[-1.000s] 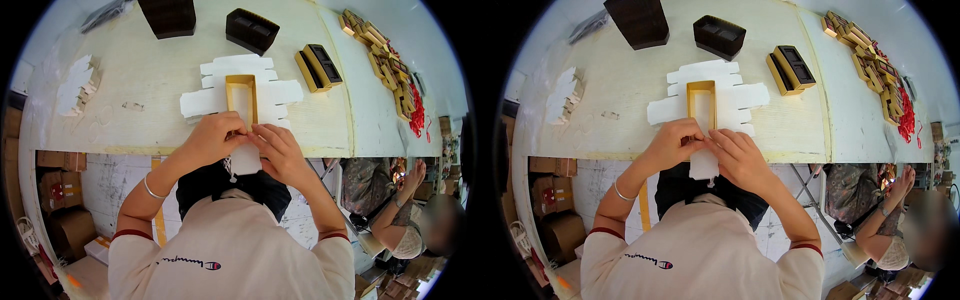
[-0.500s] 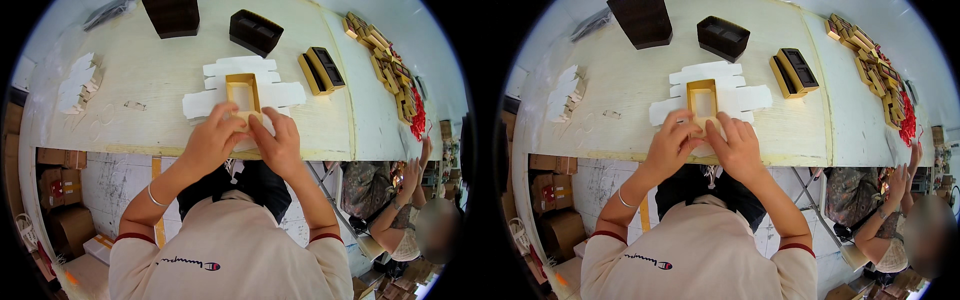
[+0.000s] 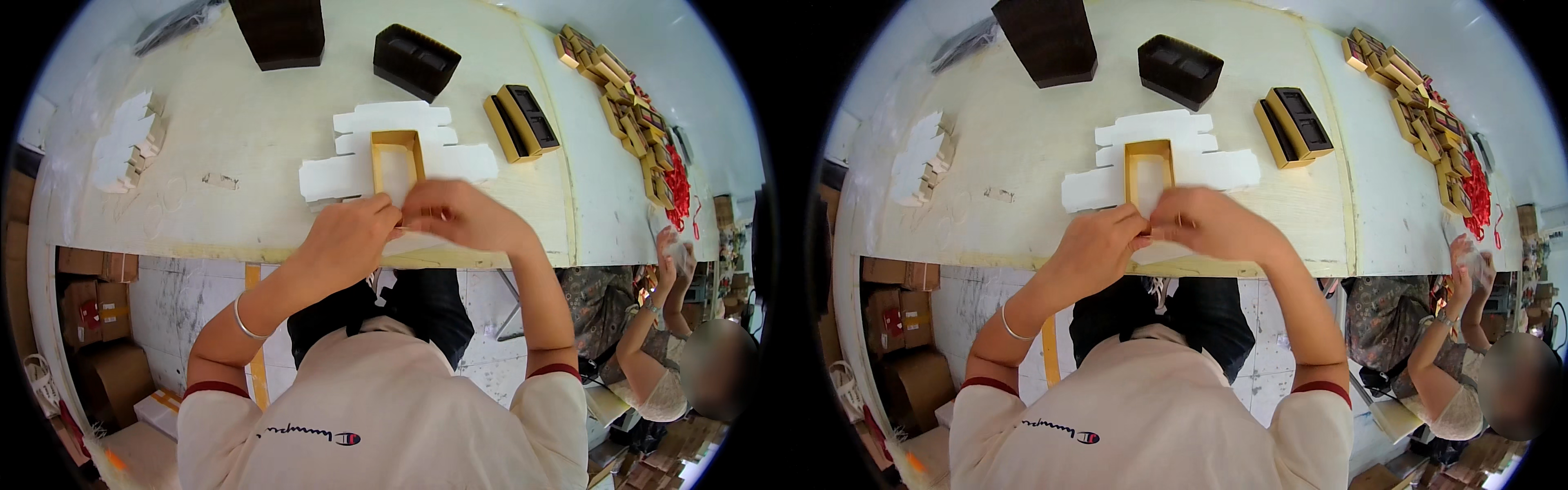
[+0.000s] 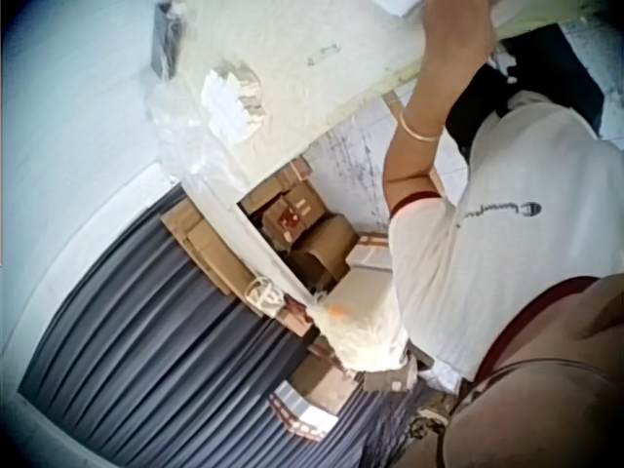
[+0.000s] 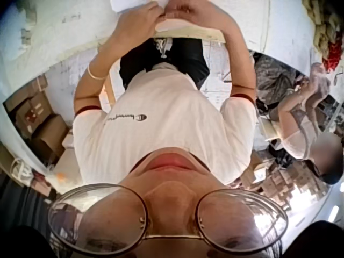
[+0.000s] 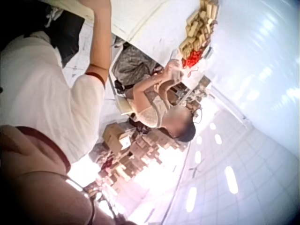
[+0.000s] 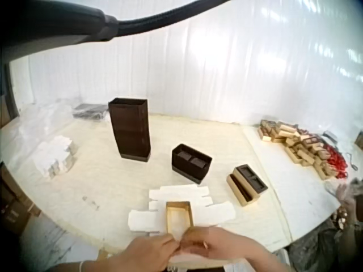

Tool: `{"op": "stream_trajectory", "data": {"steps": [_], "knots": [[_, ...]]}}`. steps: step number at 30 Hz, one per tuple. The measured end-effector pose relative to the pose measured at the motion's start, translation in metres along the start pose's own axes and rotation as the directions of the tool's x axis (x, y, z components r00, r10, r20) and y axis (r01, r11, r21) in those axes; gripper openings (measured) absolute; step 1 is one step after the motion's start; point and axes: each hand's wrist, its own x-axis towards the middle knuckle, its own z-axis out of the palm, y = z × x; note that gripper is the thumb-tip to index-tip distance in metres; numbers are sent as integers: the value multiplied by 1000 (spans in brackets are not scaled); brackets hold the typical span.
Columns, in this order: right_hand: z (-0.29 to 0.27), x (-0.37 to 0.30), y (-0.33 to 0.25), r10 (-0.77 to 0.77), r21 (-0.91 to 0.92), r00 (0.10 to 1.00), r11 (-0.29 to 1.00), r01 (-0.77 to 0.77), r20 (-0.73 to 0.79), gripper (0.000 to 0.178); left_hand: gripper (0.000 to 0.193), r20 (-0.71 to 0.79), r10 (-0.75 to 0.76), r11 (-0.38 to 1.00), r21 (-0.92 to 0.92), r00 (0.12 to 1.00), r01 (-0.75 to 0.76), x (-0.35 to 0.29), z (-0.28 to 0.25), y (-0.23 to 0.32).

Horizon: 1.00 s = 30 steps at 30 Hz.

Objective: The person folds flat white cardboard pieces into small rectangular boxes and inserts dark brown plastic inserts into them. The person repeats this process multiple times, stacking the completed boxes on the table.

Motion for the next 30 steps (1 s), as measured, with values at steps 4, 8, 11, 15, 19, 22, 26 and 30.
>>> {"op": "stream_trajectory", "data": {"steps": [4, 8, 11, 15, 19, 22, 26, 30], "knots": [[-26, 27, 5, -58, -300, 888, 949, -92, -457, 17, 6, -9, 43, 999, 2, 999, -43, 4, -1, 2], [-34, 70, 20, 208, -526, 965, 809, -262, -161, 17, 14, -2, 66, 996, 65, 998, -66, 7, -2, 2], [-27, 89, 20, 200, -627, 973, 746, -225, -111, 15, 22, -23, 66, 996, 69, 998, -64, 3, 0, 4], [-22, 99, 7, 237, -710, 966, 663, -239, -104, 11, 31, -28, 37, 994, 108, 999, -34, 4, 4, 6], [-29, 97, -1, 322, -713, 947, 664, -227, -1, 13, 32, -107, 20, 956, 294, 994, 12, 1, 1, 11], [-67, 77, -5, 264, -432, 957, 854, -291, -124, 20, 29, -83, -18, 966, 254, 996, 39, -7, -10, -1], [-94, 76, 36, -155, -748, 861, 583, -317, -485, 20, 38, -52, 98, 990, 109, 994, -92, -3, -23, -18], [-90, 92, 67, -113, -799, 909, 530, -285, -400, 15, 59, -101, -8, 1000, 25, 995, 11, -8, -23, -21]]}}
